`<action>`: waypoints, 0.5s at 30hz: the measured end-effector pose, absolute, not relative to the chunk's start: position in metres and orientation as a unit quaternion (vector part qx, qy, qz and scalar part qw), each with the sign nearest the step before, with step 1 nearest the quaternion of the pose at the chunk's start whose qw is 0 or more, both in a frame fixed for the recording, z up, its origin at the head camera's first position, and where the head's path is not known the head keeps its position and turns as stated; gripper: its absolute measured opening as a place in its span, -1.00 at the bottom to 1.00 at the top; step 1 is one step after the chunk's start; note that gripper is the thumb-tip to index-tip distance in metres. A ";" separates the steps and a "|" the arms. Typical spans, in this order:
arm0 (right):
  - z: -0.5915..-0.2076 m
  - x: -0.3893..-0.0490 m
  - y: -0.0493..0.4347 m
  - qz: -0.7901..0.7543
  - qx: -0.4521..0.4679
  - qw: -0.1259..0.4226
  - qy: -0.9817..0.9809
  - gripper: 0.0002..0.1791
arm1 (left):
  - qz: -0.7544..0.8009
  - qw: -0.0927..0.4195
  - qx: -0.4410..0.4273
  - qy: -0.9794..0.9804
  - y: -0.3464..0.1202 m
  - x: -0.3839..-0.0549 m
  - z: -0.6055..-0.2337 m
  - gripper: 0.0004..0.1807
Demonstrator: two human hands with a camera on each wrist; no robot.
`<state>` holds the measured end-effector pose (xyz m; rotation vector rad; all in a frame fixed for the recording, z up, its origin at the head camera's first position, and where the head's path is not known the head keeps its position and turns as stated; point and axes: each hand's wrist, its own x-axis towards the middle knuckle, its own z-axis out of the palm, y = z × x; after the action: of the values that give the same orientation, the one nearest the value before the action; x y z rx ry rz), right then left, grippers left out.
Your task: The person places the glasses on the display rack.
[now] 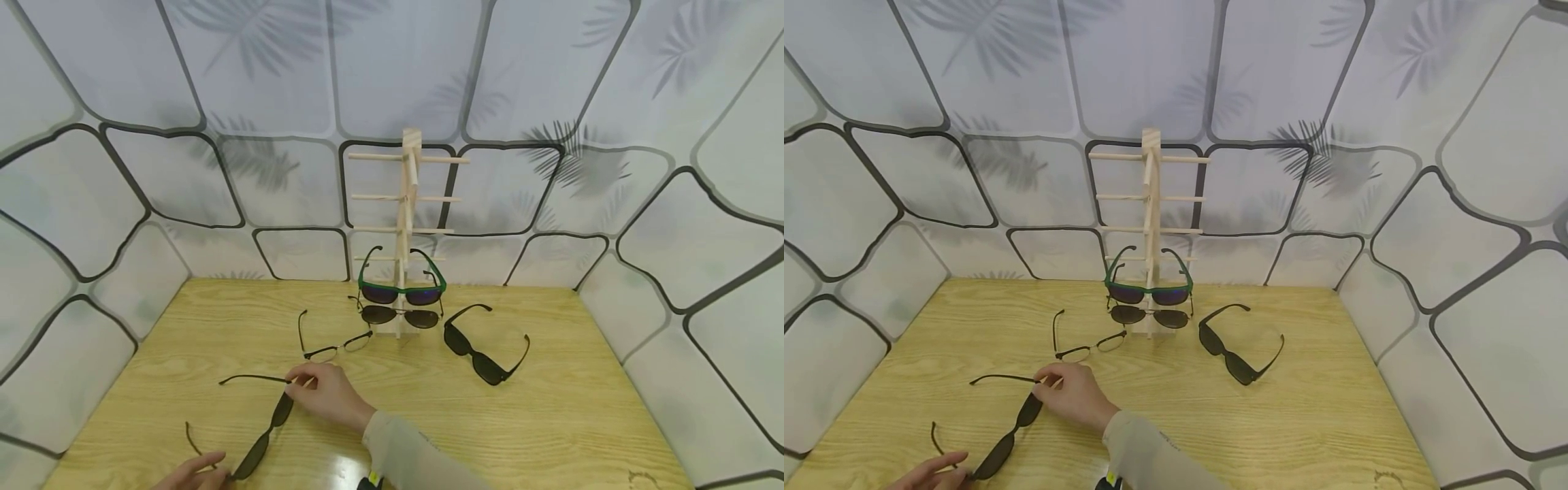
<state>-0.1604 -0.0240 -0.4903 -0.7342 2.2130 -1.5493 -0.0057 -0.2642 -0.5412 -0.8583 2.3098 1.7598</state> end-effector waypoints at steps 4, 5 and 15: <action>-0.492 -0.161 -0.025 -0.546 -0.253 0.170 0.780 -0.72 | 0.576 0.056 -0.286 0.764 -0.263 -0.006 -0.540 -0.34; -0.492 -0.161 -0.025 -0.546 -0.253 0.170 0.780 -0.72 | 0.574 0.055 -0.286 0.765 -0.263 -0.006 -0.539 -0.35; -0.494 -0.161 -0.026 -0.550 -0.243 0.175 0.779 -0.70 | 0.573 0.059 -0.292 0.764 -0.261 -0.007 -0.536 -0.27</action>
<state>-0.1611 -0.0257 -0.4942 -0.6881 2.2078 -1.5586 -0.0071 -0.2608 -0.5359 -0.8834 2.3133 1.7360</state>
